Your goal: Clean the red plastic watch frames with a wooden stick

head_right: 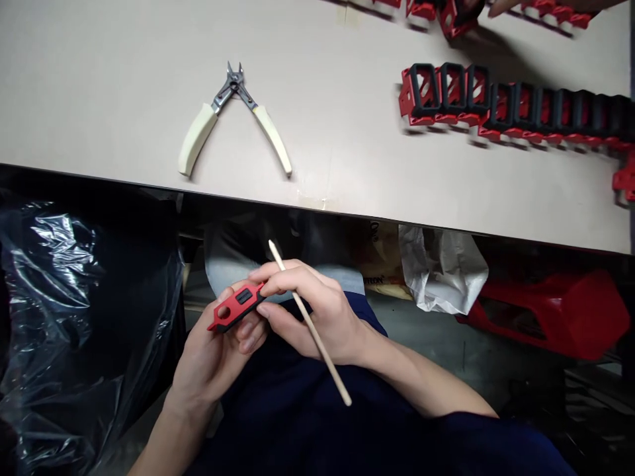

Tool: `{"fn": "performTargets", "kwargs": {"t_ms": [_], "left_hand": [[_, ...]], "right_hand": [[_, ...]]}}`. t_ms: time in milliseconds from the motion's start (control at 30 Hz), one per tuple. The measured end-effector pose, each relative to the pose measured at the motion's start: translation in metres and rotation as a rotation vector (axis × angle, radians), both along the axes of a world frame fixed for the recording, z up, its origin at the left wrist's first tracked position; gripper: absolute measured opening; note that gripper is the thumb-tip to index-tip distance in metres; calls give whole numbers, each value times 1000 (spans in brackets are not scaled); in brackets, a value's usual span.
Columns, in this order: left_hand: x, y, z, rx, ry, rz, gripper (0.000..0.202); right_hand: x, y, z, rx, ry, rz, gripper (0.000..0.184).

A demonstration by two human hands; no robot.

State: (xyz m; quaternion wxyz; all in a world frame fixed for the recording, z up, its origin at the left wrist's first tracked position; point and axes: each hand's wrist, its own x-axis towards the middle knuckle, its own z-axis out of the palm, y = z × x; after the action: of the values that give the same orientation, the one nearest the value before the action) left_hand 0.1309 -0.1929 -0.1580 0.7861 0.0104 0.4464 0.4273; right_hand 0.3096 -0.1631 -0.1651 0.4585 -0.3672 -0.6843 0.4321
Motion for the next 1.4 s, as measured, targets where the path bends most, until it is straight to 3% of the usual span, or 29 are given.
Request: {"fn": "performTargets", "kwargs": {"t_ms": [467,600,767,933,1067,1233,1400], "left_hand": [[2,5,-1,-1,32,-33,46],[3,1,-8,128,167,28,41],[4,-5,-16,403,364,164,30],[2,-11,-20,556,493,156,26],[-2,-19,-23,569,587,117,27],[-6,-24,-24,561,629,87,36],[-2,-21,-18,669,713,23,61]], "right_hand": [[-1,1,1,58,44,-18,24],[-2,-1,0,42,38,-60,25],[-1,-1,-1,86,-9,-113,26],[-1,0,-1,109,-5,-136,28],[-1,-1,0,79,35,-144,31],[-2,-1,1,83,65,-142,28],[-3,-4,1,33,78,-143,25]]}}
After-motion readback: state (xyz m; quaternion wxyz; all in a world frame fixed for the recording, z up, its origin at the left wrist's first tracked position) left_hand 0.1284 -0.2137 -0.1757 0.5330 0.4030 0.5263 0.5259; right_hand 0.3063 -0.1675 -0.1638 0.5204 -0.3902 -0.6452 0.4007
